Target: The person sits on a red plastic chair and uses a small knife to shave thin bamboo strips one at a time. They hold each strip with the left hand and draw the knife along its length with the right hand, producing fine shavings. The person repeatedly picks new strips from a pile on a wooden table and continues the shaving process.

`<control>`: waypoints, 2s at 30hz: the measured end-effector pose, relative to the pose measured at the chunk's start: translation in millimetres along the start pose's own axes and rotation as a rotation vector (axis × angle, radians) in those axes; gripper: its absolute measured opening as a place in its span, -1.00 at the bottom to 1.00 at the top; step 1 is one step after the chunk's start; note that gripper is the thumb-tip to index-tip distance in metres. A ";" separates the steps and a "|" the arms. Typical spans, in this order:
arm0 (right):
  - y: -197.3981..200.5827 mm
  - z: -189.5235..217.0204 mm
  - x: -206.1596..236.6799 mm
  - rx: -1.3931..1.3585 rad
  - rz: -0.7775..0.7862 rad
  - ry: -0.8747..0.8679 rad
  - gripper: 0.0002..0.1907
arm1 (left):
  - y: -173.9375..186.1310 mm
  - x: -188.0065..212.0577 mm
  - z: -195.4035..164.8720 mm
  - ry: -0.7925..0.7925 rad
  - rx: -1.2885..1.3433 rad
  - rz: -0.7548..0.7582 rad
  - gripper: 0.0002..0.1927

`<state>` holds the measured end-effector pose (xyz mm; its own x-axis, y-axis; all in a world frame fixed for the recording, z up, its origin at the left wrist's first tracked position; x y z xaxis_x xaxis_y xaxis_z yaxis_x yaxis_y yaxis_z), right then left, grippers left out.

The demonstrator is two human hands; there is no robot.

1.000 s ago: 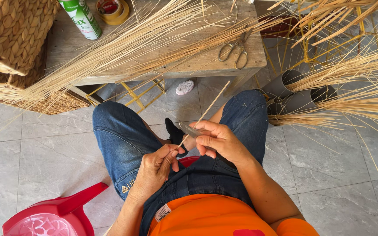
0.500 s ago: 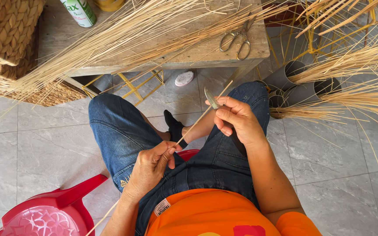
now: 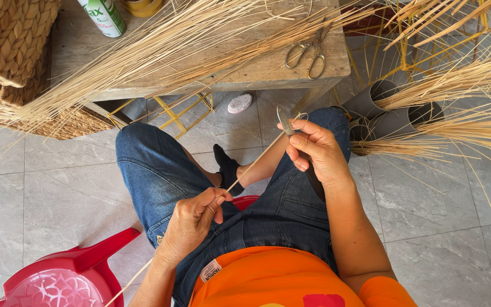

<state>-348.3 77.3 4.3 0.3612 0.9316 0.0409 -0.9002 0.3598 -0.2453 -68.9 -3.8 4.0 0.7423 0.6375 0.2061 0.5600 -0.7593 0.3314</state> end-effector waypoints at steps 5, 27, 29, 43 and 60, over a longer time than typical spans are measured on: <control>41.4 15.1 -6.5 -0.016 -0.245 0.139 -0.73 | 13.4 6.9 4.7 -0.031 -0.058 -0.074 -0.80; -52.0 -20.8 11.1 0.026 0.192 -0.102 -0.57 | -1.6 -25.0 -14.4 -0.004 0.098 -0.082 -0.80; -54.2 -21.3 13.7 0.051 0.201 -0.119 -0.57 | -0.6 -24.5 -13.5 0.002 0.078 -0.102 -0.81; -51.3 -20.2 16.1 -0.014 0.106 -0.102 -0.68 | 2.0 -13.7 -6.5 -0.007 0.043 -0.105 -0.82; 22.9 -2.1 4.4 -0.144 -0.138 0.033 -0.73 | 9.5 2.9 11.3 0.028 -0.006 -0.075 -0.83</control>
<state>-366.8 89.5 -3.1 0.4884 0.8711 0.0526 -0.7985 0.4704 -0.3757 -57.3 -10.6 -2.7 0.6873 0.6964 0.2064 0.6116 -0.7082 0.3527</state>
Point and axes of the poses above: each hand's wrist, its own x-axis away from the middle knuckle, its own y-axis out of the back of the hand, z = x × y, the point moved 5 cm from there along -x, towards the middle knuckle, and after that the axes turned 5 degrees about y, right-handed, at the moved point
